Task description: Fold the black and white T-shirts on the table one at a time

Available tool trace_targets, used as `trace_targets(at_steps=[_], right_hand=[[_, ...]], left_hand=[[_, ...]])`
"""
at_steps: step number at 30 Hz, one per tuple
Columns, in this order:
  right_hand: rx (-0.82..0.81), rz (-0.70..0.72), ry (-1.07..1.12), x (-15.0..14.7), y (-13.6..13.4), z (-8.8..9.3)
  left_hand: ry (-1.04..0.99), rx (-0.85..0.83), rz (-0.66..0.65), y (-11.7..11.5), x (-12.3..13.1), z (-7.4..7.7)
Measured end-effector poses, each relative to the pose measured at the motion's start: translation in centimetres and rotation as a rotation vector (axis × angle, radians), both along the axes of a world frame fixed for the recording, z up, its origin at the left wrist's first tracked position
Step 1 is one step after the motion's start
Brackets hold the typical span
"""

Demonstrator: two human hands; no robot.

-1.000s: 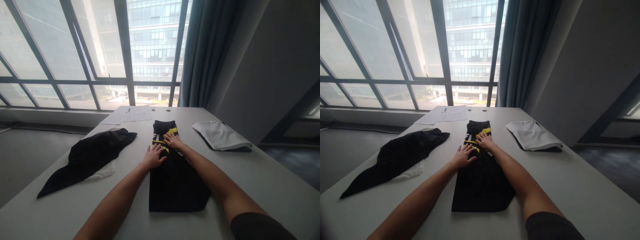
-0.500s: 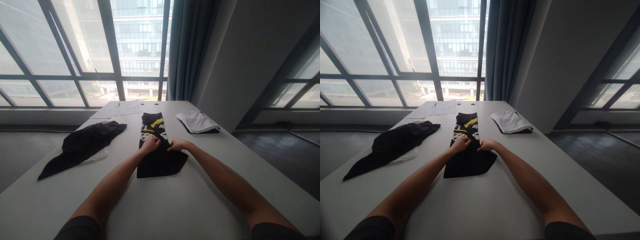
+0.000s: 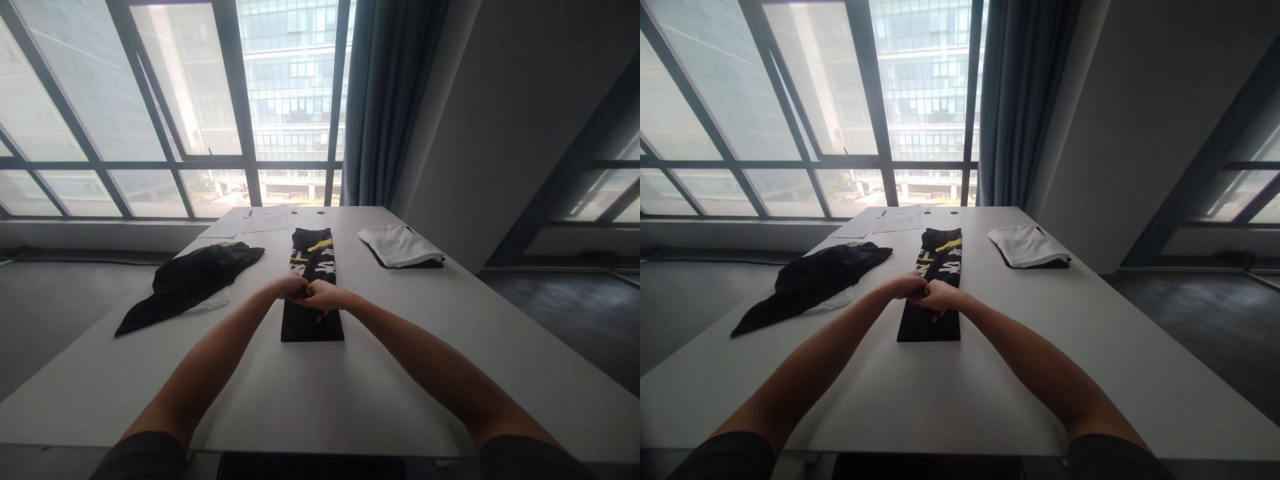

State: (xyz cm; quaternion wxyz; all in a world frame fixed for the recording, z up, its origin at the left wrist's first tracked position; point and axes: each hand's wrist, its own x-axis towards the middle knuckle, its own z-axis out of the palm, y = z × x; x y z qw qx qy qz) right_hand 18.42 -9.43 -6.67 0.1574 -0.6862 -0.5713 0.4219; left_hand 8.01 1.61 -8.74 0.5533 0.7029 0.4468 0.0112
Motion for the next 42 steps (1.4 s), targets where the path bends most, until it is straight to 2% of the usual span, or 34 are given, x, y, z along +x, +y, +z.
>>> trace_targets(at_steps=[3, 6, 8, 11, 14, 19, 25, 30, 32, 35, 37, 42], right_hand=[[-0.058, 0.082, 0.097, -0.5, 0.0, -0.7], [-0.087, 0.19, 0.061, 0.0, 0.2, -0.8], [0.045, 0.138, -0.126, 0.9, 0.5, -1.1], [0.269, 0.005, -0.518, 2.9, 0.9, -2.1], [0.222, -0.017, -0.703, 5.1, 1.0, -3.6], [0.071, 0.003, -0.593, 7.0, 0.2, -4.6], [0.118, -0.029, -0.401, 6.5, -1.6, -4.2], [-0.143, -0.125, -0.223, 7.6, -2.4, -3.1], [-0.189, -0.127, -0.282, 8.0, -2.7, -2.6], [0.007, -0.063, -0.528, 7.6, -3.7, -2.2], [0.106, 0.02, -0.624, 6.9, -4.5, -2.4], [0.07, 0.115, -0.639, 5.4, -6.1, -3.1]], left_hand=[[0.006, 0.112, 0.049, 0.1, -1.8, -0.6], [0.005, 0.095, 0.07, -0.3, -3.2, -1.5], [0.02, 0.026, 0.049, -0.9, -3.8, -2.1], [0.026, -0.063, 0.01, -1.9, -4.5, -2.7], [0.099, -0.114, -0.06, -2.6, -4.7, -3.0], [0.145, -0.208, -0.138, -3.0, -4.3, -2.7], [0.111, -0.203, -0.139, -2.9, -4.2, -2.5], [0.082, -0.223, -0.186, -3.9, -4.3, -2.8], [0.059, -0.243, -0.233, -4.5, -4.1, -2.7], [0.006, -0.261, -0.275, -5.0, -3.8, -2.5], [-0.022, -0.256, -0.244, -5.1, -3.5, -2.4], [-0.01, -0.276, -0.185, -5.2, -3.1, -2.6]])
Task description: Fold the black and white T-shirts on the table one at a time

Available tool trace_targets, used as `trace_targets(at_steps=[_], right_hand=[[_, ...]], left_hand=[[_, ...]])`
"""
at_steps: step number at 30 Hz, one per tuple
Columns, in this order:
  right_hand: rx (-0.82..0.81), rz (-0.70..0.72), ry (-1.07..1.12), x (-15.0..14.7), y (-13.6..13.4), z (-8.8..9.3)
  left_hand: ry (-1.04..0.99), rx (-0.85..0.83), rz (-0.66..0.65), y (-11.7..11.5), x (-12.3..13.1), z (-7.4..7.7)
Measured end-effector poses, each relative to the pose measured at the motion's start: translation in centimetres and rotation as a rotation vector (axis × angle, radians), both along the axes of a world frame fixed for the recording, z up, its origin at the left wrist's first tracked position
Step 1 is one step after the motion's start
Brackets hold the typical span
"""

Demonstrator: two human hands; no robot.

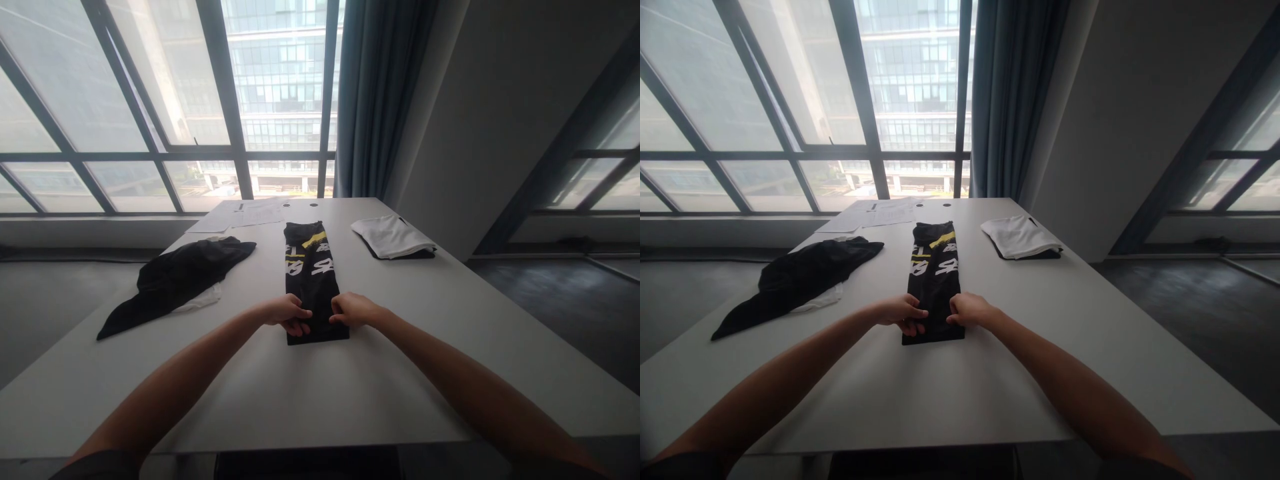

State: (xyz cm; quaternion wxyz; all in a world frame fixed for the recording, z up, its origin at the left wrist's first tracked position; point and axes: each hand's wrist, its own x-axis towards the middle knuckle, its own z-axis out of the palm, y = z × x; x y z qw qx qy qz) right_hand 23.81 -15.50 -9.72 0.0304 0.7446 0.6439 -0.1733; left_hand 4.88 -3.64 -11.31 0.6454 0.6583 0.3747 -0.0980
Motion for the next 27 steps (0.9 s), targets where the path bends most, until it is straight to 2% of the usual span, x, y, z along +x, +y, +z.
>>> trace_targets(at_steps=[7, 10, 14, 15, 17, 20, 22, 24, 27], right_hand=[[0.022, 0.016, 0.085, 1.8, -0.7, 1.3], [-0.045, -0.003, 0.13, 3.0, -1.0, 1.7], [-0.257, -0.039, 0.136, 3.7, -1.0, 2.0], [-0.252, -0.032, 0.108, 3.6, -0.7, 2.3], [-0.142, -0.016, 0.023, 3.5, 0.4, 2.7], [0.117, -0.041, -0.07, 3.0, 3.3, 2.9], [0.236, -0.053, -0.061, 2.8, 5.7, 2.2], [0.319, -0.045, -0.058, 2.7, 7.8, 0.7], [0.324, 0.012, -0.062, 3.2, 9.8, -2.2]], left_hand=[[-0.039, -0.02, 0.037, -1.3, 0.3, 1.0], [-0.052, -0.014, 0.039, -2.1, 0.6, 1.1], [0.083, 0.073, -0.156, -1.8, 1.2, 1.2], [0.126, 0.14, -0.2, -1.3, 1.5, 1.2], [0.18, 0.372, -0.21, 0.4, 2.6, 1.5], [0.122, 0.893, -0.088, 3.7, 5.3, 1.5], [0.017, 1.173, -0.057, 6.1, 7.7, 1.0], [-0.052, 1.321, -0.074, 8.6, 10.1, 0.0], [0.005, 1.364, -0.089, 12.9, 13.1, -2.0]])
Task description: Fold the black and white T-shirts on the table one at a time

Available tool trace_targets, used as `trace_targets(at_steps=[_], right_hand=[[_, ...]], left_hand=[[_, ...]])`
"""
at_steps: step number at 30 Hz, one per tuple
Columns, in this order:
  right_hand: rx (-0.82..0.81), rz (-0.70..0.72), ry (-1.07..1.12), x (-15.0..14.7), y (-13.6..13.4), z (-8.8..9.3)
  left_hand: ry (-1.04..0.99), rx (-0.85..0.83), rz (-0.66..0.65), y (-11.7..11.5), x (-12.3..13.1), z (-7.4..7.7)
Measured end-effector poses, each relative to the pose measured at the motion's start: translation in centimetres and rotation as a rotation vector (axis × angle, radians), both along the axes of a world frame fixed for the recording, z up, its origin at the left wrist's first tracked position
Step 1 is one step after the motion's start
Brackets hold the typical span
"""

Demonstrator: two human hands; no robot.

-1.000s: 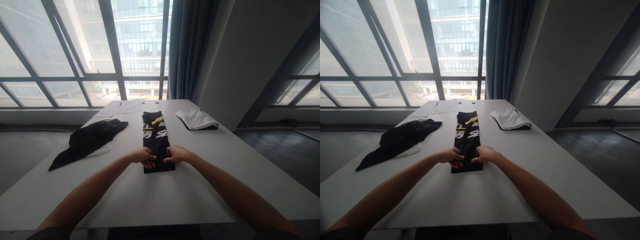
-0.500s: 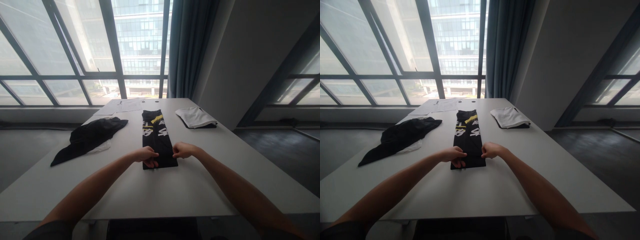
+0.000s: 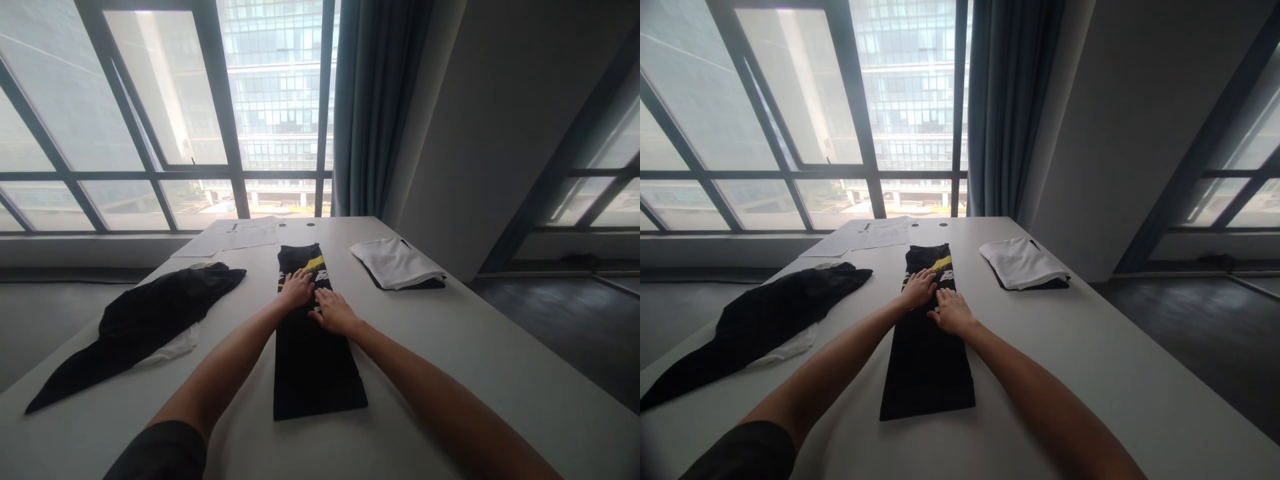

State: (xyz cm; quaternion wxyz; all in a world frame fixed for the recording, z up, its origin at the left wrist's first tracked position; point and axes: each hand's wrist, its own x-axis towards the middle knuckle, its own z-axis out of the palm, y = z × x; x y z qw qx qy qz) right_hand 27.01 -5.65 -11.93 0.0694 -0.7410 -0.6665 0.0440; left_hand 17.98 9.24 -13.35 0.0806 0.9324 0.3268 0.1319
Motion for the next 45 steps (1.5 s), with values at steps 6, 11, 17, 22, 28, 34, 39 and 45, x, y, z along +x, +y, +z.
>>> trace_targets(at_steps=[6, 11, 17, 22, 28, 34, 39, 45], right_hand=[[-0.075, 0.091, 0.101, 1.2, 0.0, -2.8], [-0.113, 0.089, 0.148, 1.2, -0.3, -2.0], [-0.098, 0.064, 0.185, 1.0, -0.2, -2.4], [-0.099, 0.044, 0.183, 0.5, -0.7, -2.5], [-0.167, 0.066, 0.178, -1.0, -2.7, -1.9], [-0.314, 0.113, 0.197, -2.8, -6.9, -0.4], [-0.287, 0.101, 0.206, -0.8, -2.6, 2.8], [-0.007, -0.11, 0.167, 5.6, 10.7, 2.7]], left_hand=[[0.193, -0.1, 0.133, 9.4, 2.2, -2.2], [0.208, -0.148, 0.216, 13.9, 3.0, -2.3], [0.071, -0.081, 0.301, 13.5, 2.8, -3.4], [-0.012, -0.011, 0.348, 11.8, 1.5, -3.7], [0.121, -0.082, 0.279, 9.9, -0.3, -2.9], [0.263, -0.091, 0.18, 8.0, -2.5, 0.5], [0.097, 0.071, 0.23, 10.6, -2.4, 1.9], [0.183, -0.162, 0.298, 14.2, -0.3, 1.4]])
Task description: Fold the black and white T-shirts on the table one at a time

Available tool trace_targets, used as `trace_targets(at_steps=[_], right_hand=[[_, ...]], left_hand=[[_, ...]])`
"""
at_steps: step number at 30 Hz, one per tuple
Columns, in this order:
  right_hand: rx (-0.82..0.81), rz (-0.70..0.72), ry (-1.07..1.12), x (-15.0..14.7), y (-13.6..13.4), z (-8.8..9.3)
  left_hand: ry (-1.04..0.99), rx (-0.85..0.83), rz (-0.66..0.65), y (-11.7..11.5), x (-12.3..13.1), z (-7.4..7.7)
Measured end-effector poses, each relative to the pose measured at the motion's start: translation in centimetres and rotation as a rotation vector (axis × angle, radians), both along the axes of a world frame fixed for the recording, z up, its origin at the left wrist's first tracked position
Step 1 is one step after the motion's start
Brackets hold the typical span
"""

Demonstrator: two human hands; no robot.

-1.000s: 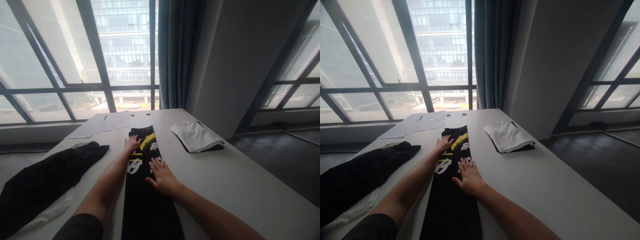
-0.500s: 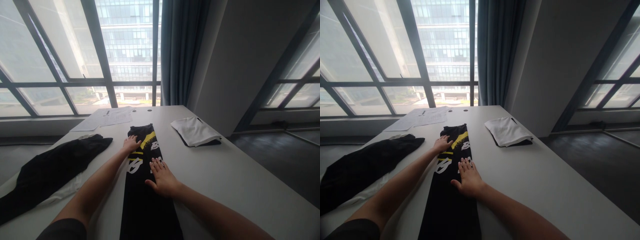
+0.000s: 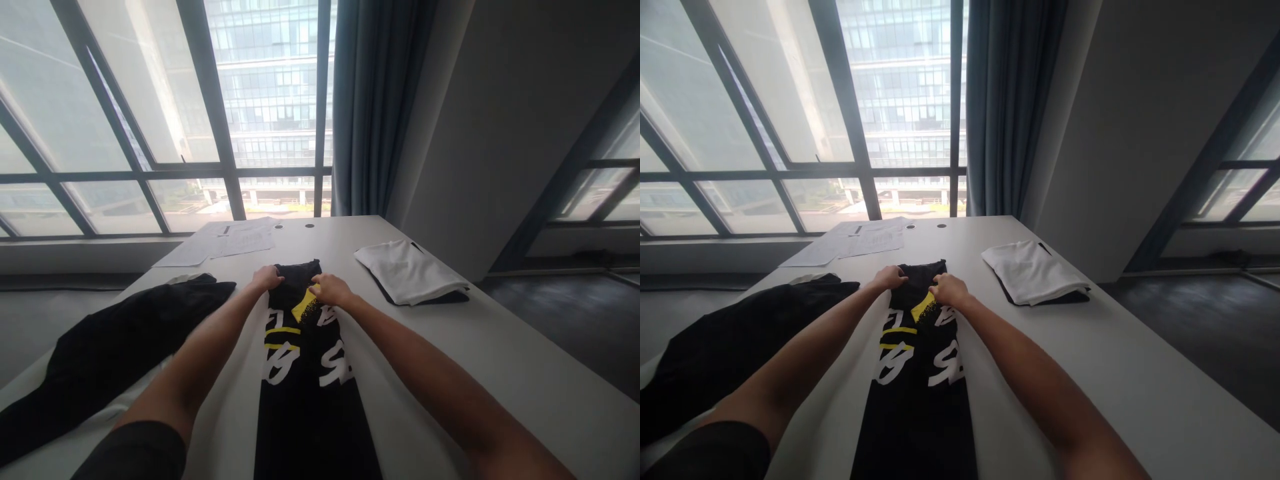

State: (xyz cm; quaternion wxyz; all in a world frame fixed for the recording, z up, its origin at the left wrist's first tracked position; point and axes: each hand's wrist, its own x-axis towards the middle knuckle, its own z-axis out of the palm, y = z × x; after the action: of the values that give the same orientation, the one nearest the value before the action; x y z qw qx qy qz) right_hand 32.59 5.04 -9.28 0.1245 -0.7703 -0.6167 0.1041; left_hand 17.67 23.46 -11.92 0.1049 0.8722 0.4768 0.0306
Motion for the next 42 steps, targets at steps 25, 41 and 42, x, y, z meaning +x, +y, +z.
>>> trace_targets(at_steps=[25, 41, 42], right_hand=[[0.266, -0.211, -0.102, 6.4, 10.5, -5.6], [-0.007, -0.094, -0.145, 2.4, 9.3, -5.7], [0.015, -0.068, -0.149, 1.4, 7.7, -5.5]], left_hand=[[-0.271, 0.36, -0.142, -1.5, 1.5, -2.4], [0.027, 0.06, -0.155, 2.8, 4.3, -5.1], [0.027, 0.059, -0.149, 3.4, 4.4, -5.1]])
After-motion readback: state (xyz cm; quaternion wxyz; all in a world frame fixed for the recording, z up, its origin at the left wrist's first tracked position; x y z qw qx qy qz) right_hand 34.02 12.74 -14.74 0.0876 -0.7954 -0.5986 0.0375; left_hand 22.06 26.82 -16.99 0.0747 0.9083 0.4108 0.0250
